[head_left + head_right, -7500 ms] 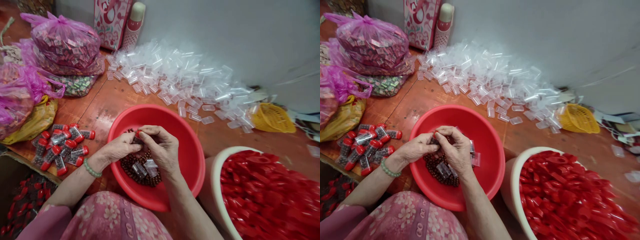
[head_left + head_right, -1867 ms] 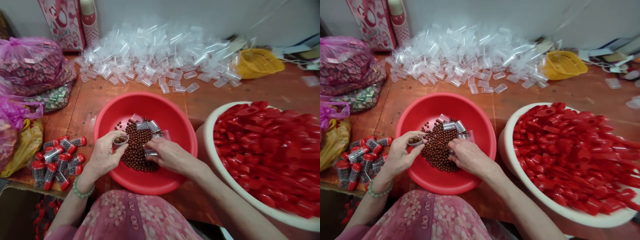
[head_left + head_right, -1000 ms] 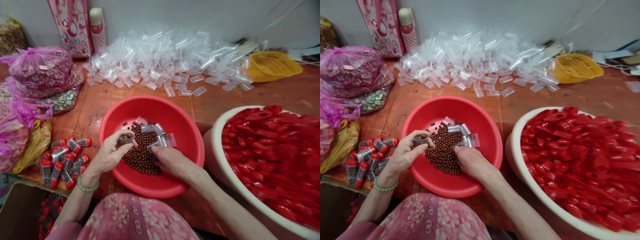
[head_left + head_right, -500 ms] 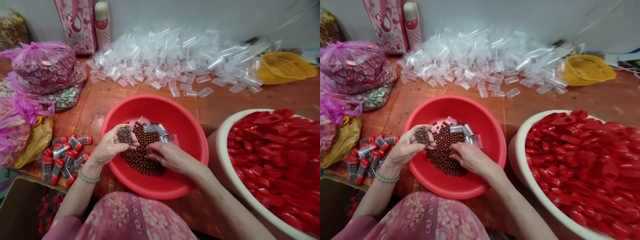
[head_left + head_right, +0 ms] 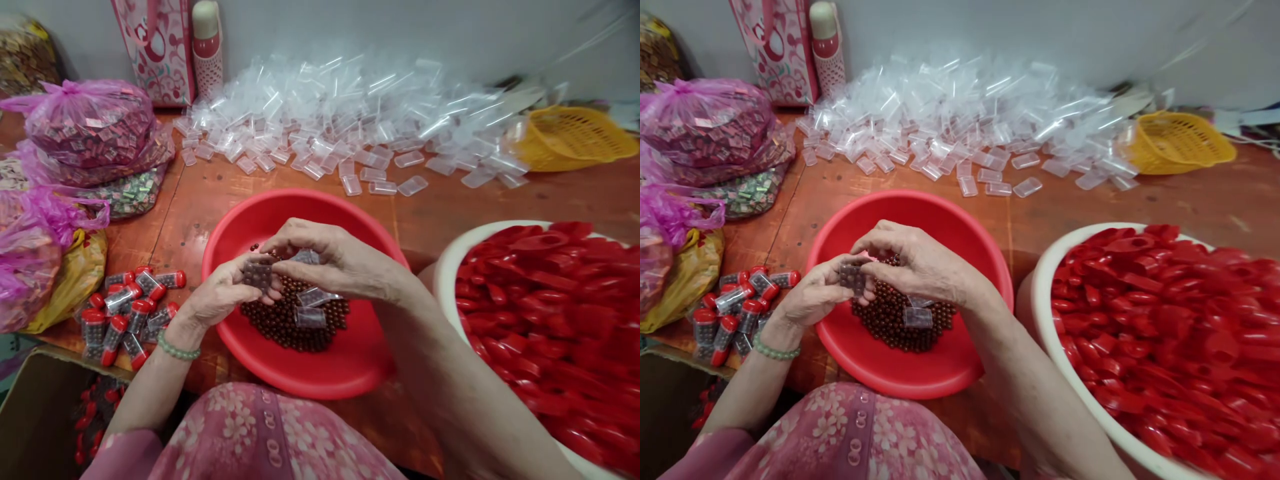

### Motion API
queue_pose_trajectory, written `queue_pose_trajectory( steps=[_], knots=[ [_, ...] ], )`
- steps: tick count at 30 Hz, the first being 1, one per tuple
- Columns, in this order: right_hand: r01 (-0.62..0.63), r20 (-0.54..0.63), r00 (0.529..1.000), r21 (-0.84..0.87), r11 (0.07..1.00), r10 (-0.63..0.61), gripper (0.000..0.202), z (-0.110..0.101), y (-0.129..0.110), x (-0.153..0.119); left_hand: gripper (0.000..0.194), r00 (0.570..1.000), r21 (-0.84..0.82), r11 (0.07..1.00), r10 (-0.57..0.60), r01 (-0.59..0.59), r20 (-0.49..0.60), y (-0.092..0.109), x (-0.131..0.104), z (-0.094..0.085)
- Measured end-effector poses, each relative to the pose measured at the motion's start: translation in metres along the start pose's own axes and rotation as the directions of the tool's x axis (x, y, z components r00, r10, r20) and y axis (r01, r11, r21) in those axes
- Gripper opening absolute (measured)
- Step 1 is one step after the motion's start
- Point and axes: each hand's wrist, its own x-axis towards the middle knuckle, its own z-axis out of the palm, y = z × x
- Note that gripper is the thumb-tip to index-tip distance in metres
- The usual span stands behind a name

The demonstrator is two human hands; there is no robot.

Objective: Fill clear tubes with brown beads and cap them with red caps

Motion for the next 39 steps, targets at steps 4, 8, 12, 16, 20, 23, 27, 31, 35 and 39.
queue_pose_trajectory(
  steps=[4, 8, 12, 16, 20, 23, 27, 31, 35, 39],
  knots=[
    [-0.016, 0.168, 0.986, 0.045, 0.999, 0.009, 0.016, 0.001, 0.003, 0.018, 0.028, 1.0, 0.014, 1.0, -0.027, 0.027, 0.013, -0.004, 0.002, -0.003],
    [-0.048, 0.2, 0.979, 0.102, 0.994, 0.026, 0.018, 0.001, 0.01, 0.021, 0.029, 0.998, -0.026, 0.998, -0.056, 0.057, 0.026, -0.004, 0.002, -0.004],
    [-0.112, 0.267, 0.962, 0.16, 0.981, 0.067, 0.02, 0.002, 0.013, 0.021, 0.029, 0.996, -0.021, 0.998, -0.06, 0.061, 0.064, -0.003, 0.002, -0.005],
    [-0.147, 0.304, 0.949, 0.218, 0.965, 0.076, 0.019, 0.006, 0.014, 0.023, 0.032, 0.996, -0.036, 0.997, -0.059, 0.062, 0.061, -0.005, 0.003, -0.006],
    [-0.221, 0.295, 0.949, 0.363, 0.905, 0.113, 0.028, 0.009, 0.017, 0.021, 0.035, 0.997, -0.07, 0.996, -0.052, 0.055, 0.057, -0.005, 0.002, -0.006],
    [-0.243, 0.259, 0.957, 0.459, 0.855, 0.133, 0.035, 0.007, 0.023, 0.016, 0.033, 0.999, -0.077, 0.997, -0.009, 0.012, 0.045, -0.004, 0.002, -0.005],
    [-0.214, 0.091, 0.976, 0.254, 0.943, 0.196, 0.032, 0.001, 0.034, 0.004, 0.03, 0.999, -0.039, 0.999, 0.026, -0.025, 0.03, 0.0, 0.004, -0.003],
    [-0.263, 0.021, 0.961, -0.256, 0.93, 0.277, 0.019, 0.001, 0.038, -0.018, 0.035, 0.993, 0.066, 0.991, 0.115, -0.114, -0.015, 0.002, 0.002, 0.002],
    [-0.348, 0.227, 0.847, -0.445, 0.825, 0.48, 0.008, 0.017, 0.039, -0.047, 0.032, 0.979, 0.167, 0.965, 0.203, -0.204, 0.02, 0.006, -0.01, 0.015],
    [-0.282, 0.28, 0.807, -0.59, 0.757, 0.519, 0.015, 0.043, 0.041, -0.065, 0.028, 0.983, 0.236, 0.955, 0.181, -0.18, 0.019, 0.008, -0.015, 0.022]
  ],
)
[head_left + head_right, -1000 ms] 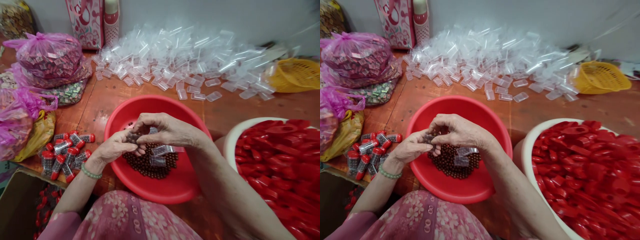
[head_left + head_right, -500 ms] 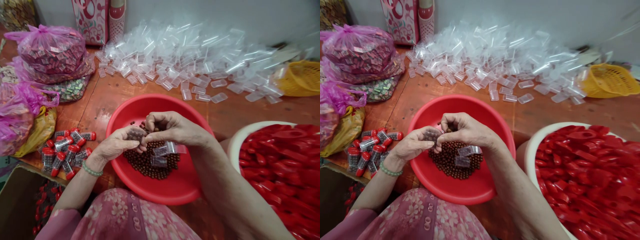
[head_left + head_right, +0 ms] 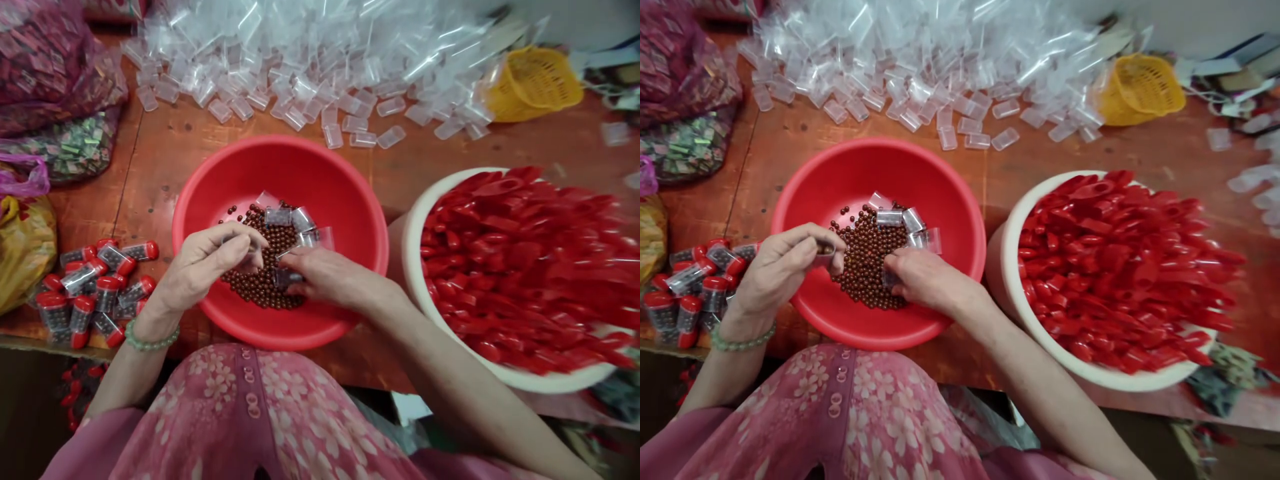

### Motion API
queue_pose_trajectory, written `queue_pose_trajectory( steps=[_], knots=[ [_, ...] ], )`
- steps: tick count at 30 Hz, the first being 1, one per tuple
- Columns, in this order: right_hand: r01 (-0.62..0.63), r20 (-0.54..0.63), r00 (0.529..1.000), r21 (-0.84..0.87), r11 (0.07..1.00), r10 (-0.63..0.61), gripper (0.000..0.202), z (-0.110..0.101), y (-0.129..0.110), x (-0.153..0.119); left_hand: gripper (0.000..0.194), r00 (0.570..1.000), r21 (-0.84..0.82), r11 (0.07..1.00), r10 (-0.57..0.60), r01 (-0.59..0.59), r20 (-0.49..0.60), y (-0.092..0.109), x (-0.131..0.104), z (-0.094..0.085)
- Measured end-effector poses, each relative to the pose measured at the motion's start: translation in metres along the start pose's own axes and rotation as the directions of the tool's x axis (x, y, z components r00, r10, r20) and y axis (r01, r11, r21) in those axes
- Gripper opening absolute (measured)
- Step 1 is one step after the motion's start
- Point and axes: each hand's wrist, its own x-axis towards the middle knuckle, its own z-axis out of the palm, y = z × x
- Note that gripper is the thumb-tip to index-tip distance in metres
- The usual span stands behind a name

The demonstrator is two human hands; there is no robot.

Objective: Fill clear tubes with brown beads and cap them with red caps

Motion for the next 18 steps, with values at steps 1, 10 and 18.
queue_pose_trajectory(
  steps=[1, 10, 18],
  knots=[
    [-0.009, -0.01, 1.0, -0.044, 0.999, 0.008, 0.018, 0.005, -0.003, 0.0, 0.027, 1.0, -0.007, 1.0, -0.007, 0.007, -0.013, -0.001, 0.001, 0.0],
    [0.012, -0.07, 0.997, -0.034, 0.999, -0.015, 0.016, 0.016, -0.002, 0.007, 0.03, 0.995, 0.059, 0.994, -0.095, 0.093, 0.019, -0.019, 0.003, -0.004],
    [0.035, -0.081, 0.996, 0.069, 0.997, -0.03, 0.016, 0.01, -0.009, 0.0, 0.028, 0.985, 0.169, 0.97, -0.17, 0.173, -0.033, -0.014, 0.005, -0.004]
  ],
)
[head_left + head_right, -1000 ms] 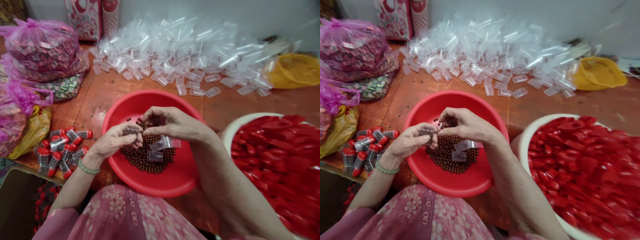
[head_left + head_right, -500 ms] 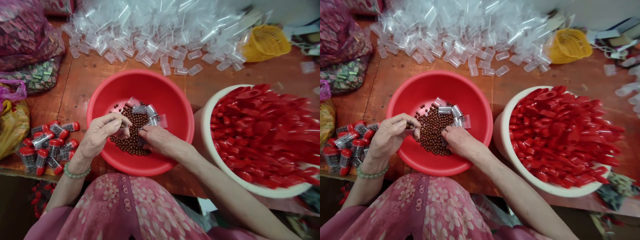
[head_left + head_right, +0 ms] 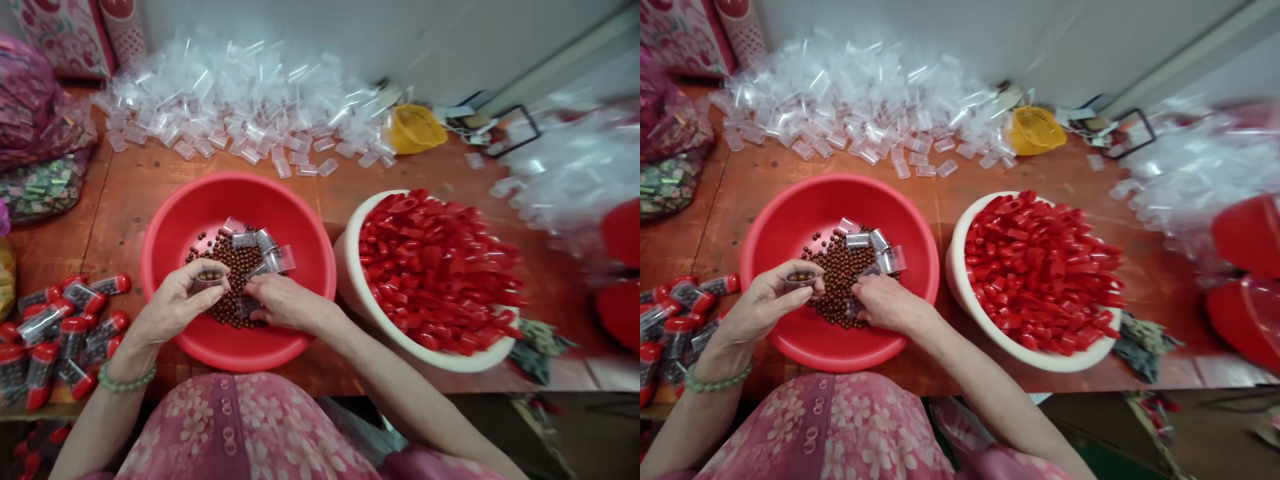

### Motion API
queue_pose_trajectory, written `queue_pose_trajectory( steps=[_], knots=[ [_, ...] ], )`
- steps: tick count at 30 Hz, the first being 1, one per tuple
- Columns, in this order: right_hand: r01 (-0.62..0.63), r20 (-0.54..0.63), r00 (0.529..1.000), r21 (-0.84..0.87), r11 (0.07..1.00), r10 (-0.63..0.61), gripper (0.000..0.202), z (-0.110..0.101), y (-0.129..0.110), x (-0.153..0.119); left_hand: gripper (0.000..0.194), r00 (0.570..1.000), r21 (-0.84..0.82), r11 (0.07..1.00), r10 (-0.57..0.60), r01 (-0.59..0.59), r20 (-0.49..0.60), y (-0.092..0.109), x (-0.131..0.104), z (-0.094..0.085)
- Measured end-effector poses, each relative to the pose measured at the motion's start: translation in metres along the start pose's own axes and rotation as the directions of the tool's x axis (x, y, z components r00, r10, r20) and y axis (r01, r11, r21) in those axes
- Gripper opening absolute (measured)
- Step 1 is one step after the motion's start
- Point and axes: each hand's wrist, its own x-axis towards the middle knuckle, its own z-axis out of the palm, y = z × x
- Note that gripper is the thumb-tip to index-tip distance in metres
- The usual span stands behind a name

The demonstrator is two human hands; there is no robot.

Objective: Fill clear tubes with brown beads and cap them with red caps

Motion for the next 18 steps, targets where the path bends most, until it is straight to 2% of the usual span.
queue_pose_trajectory(
  steps=[3, 8, 11, 18],
  knots=[
    [-0.066, -0.044, 0.997, -0.022, 0.998, 0.065, 0.011, -0.004, 0.008, -0.002, 0.027, 1.0, 0.002, 1.0, -0.013, 0.013, -0.005, -0.001, 0.002, 0.0],
    [-0.221, -0.138, 0.968, -0.086, 0.971, 0.208, 0.02, -0.019, 0.034, 0.0, 0.027, 0.999, 0.005, 1.0, -0.021, 0.021, -0.032, -0.002, 0.003, 0.001],
    [-0.203, -0.094, 0.977, -0.118, 0.972, 0.192, 0.02, -0.022, 0.036, 0.009, 0.028, 0.999, 0.002, 1.0, -0.014, 0.014, -0.03, -0.001, 0.003, 0.002],
    [-0.152, -0.01, 0.988, -0.178, 0.972, 0.152, 0.021, -0.008, 0.024, 0.021, 0.027, 1.0, 0.01, 1.0, -0.005, 0.005, -0.016, -0.005, 0.004, 0.001]
  ],
)
